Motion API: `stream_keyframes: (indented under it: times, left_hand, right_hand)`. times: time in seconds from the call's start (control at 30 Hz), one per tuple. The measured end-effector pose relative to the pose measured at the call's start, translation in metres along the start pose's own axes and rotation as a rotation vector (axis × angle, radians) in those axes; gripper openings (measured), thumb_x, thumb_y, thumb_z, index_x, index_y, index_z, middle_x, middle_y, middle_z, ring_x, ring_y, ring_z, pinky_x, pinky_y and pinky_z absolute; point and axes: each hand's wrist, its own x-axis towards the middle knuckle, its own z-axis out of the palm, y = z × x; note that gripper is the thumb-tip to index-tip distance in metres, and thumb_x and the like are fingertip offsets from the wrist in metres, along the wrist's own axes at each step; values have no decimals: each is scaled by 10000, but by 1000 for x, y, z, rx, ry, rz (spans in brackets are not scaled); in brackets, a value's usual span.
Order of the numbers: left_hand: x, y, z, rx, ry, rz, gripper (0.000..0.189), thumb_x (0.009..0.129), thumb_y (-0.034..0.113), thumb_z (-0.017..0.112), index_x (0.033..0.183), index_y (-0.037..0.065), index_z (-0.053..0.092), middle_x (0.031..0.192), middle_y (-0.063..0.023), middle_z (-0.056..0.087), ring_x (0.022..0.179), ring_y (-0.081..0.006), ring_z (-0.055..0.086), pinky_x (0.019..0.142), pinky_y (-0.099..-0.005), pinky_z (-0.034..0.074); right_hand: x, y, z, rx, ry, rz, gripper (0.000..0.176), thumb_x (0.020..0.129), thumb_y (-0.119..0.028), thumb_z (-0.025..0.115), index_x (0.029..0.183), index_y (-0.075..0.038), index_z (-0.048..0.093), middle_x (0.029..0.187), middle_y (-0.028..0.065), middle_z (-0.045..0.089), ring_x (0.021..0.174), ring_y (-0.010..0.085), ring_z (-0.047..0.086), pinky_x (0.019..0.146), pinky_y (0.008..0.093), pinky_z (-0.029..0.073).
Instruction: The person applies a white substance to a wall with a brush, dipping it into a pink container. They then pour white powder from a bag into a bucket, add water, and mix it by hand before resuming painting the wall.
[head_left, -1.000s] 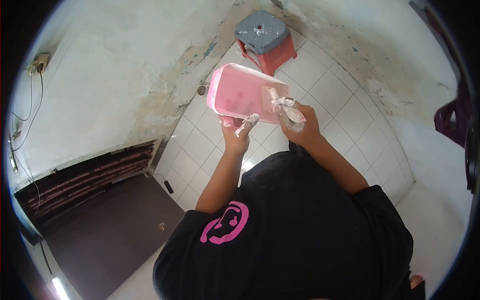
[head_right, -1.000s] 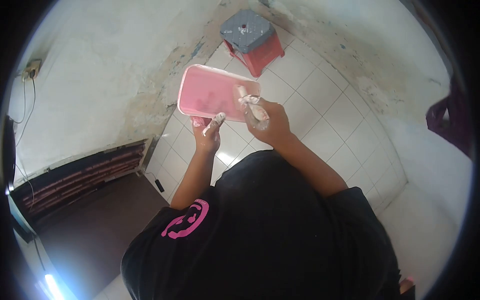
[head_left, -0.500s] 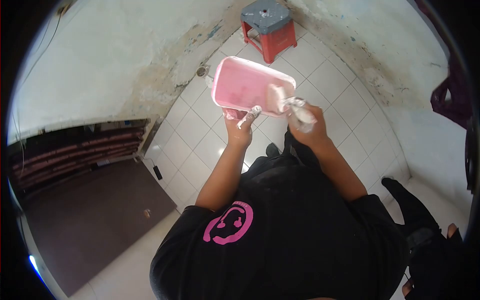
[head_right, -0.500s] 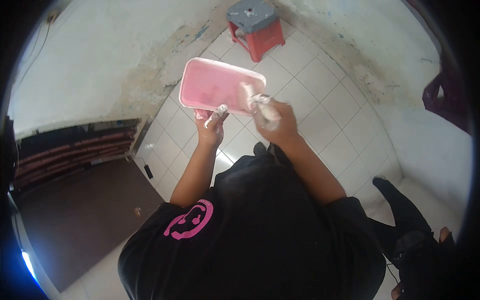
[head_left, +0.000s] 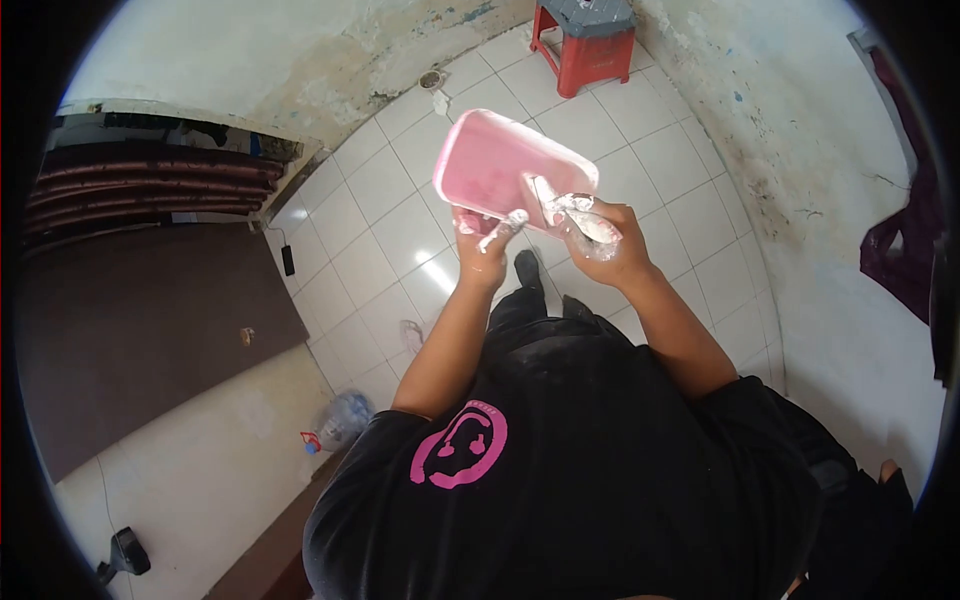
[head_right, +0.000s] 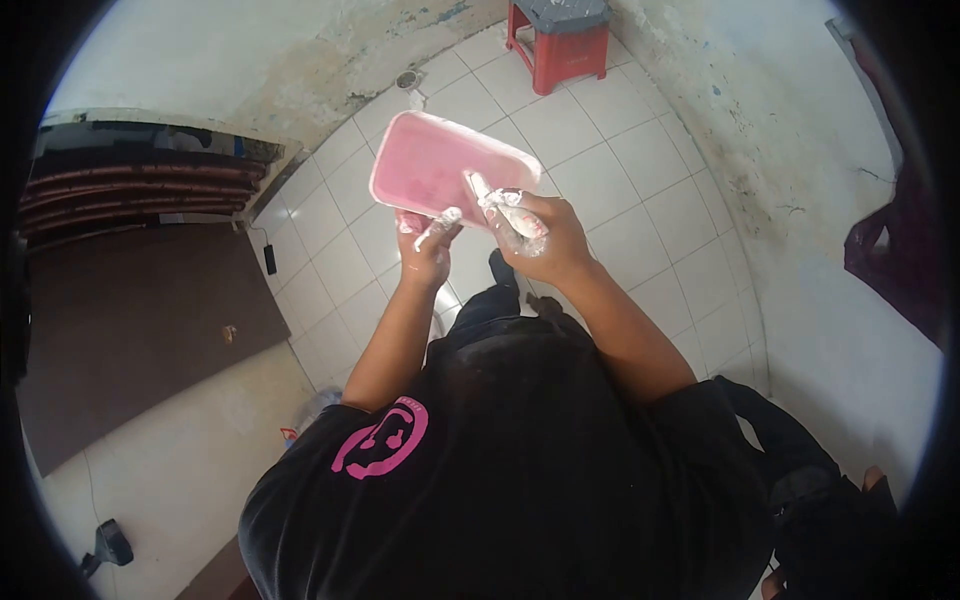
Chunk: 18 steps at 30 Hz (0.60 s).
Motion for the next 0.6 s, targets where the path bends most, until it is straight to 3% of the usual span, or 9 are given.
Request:
stream_keyframes:
  times: [0.13, 0.2, 0.27, 0.33, 0.4, 0.47, 0.53, 0.6]
  left_hand:
    - [-47, -12, 8, -45, 46, 37, 681, 736, 1, 637, 1312, 134, 299, 1242, -88, 466, 1120, -223, 527, 889, -385, 493]
    - [-73, -23, 25, -10, 98, 29, 680, 734, 15, 652, 1304, 134, 302, 1241, -89, 466, 1120, -227, 528, 901, -393, 491]
    - [-84, -19, 25, -141, 178, 31, 691, 709, -44, 695, 1279, 76, 323, 1217, -96, 465, 1120, -230, 505, 927, -355, 446]
    - [-97, -15, 19, -247, 215, 25, 686, 713, -55, 689, 1279, 78, 326, 1216, -98, 467, 1123, -223, 506, 937, -358, 442]
    - [-108, -19, 12, -38, 219, 49, 618, 751, -9, 627, 1272, 136, 329, 1247, -83, 460, 1118, -214, 523, 887, -383, 495]
    - [-112, -28, 18, -28, 249, 98, 599, 758, -9, 624, 1263, 135, 335, 1237, -90, 469, 1107, -219, 533, 893, -391, 501]
    - [-114, -35, 18, -52, 297, 138, 575, 765, -7, 623, 1252, 131, 349, 1208, -87, 491, 1080, -220, 552, 874, -384, 510]
    - [-124, -27, 15, -159, 317, 92, 553, 772, -16, 616, 1246, 108, 361, 1186, -93, 512, 1062, -230, 567, 857, -380, 523]
  right_hand:
    - [-30, -3, -16, 60, -16, 186, 133, 750, -84, 672, 864, -17, 654, 790, 154, 667, 713, 309, 663, 617, 315, 514]
    - [-44, -14, -26, 56, -29, 83, 140, 755, -94, 668, 876, -26, 659, 779, 152, 667, 699, 306, 663, 613, 317, 514]
    - [-60, -19, -24, 86, -180, 33, 144, 760, -111, 665, 887, -43, 658, 767, 149, 660, 689, 317, 652, 602, 329, 507]
    - [-60, -16, -27, 107, -173, 103, 138, 759, -125, 668, 879, -58, 658, 762, 142, 658, 691, 323, 648, 600, 339, 504]
    - [-53, -16, -25, 18, -194, 83, 140, 767, -89, 663, 895, -33, 654, 770, 146, 667, 703, 290, 668, 612, 317, 508]
    - [-54, -21, -26, -67, -204, 74, 144, 775, -53, 658, 911, -7, 650, 778, 151, 676, 715, 258, 687, 624, 295, 512]
    - [-60, -36, -20, -12, -320, -195, 129, 794, -56, 650, 911, 0, 651, 775, 151, 678, 709, 237, 689, 623, 289, 514]
    - [-65, -19, -27, 22, -484, -127, 116, 801, -63, 645, 902, -7, 657, 768, 154, 675, 705, 258, 685, 619, 293, 513]
